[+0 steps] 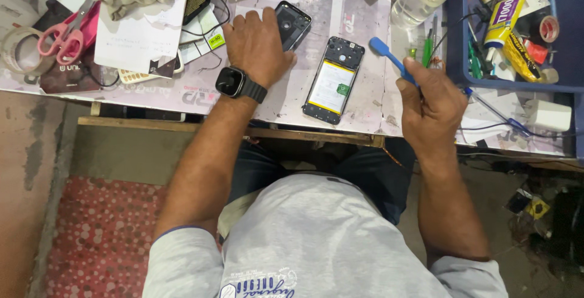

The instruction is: The person uses a green precision screwdriver to remove a screw from a disassembled smartphone, then uses a blue brush to clean the interior of the phone and the back cover. The person reassembles the phone by placing the back cover on and pressing the edges to secure it, then inserts a SIM card into the slot.

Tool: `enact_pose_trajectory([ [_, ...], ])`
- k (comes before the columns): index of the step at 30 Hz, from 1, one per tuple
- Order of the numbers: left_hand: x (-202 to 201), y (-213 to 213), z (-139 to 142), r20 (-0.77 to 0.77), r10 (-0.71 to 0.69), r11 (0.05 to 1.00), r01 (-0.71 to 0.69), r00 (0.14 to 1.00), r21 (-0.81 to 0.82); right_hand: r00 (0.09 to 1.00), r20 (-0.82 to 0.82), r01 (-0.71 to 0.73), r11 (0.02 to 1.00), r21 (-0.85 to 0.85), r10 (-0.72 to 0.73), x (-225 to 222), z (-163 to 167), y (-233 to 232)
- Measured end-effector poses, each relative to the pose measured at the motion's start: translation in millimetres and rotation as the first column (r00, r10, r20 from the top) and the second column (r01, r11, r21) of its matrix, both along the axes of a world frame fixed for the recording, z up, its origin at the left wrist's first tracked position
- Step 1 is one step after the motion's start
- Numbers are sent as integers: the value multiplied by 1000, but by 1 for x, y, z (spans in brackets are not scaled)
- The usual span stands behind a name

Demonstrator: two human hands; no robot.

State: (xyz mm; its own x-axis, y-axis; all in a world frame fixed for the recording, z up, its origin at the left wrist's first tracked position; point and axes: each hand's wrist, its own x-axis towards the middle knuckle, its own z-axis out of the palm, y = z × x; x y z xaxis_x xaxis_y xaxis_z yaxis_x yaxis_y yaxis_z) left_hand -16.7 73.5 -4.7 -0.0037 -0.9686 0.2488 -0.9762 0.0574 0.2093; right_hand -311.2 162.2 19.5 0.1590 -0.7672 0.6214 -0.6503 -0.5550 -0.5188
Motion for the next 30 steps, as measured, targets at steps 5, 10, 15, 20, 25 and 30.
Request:
enact_pose_trajectory([
  [5,4,-8,-2,-26,14,1000,-15,1000,-15,997,-47,-58,998,-26,56,6,2,4],
  [10,15,-15,-1,-137,2,999,6,991,54,999,-54,0,1000,28,1,7,6,7],
  [15,35,-16,4,-579,-104,919,301,808,255,994,-85,-61,997,37,64,11,16,9],
  [20,42,2,1,-953,301,792,562,-22,237,973,-192,-106,985,139,132,28,28,3],
  [25,39,30,-3,-841,373,768,639,-393,42,950,-269,-141,986,86,159,58,43,-10],
  [30,31,50,1,-764,337,651,722,-550,-233,919,-388,-89,996,-33,69,103,38,-18],
])
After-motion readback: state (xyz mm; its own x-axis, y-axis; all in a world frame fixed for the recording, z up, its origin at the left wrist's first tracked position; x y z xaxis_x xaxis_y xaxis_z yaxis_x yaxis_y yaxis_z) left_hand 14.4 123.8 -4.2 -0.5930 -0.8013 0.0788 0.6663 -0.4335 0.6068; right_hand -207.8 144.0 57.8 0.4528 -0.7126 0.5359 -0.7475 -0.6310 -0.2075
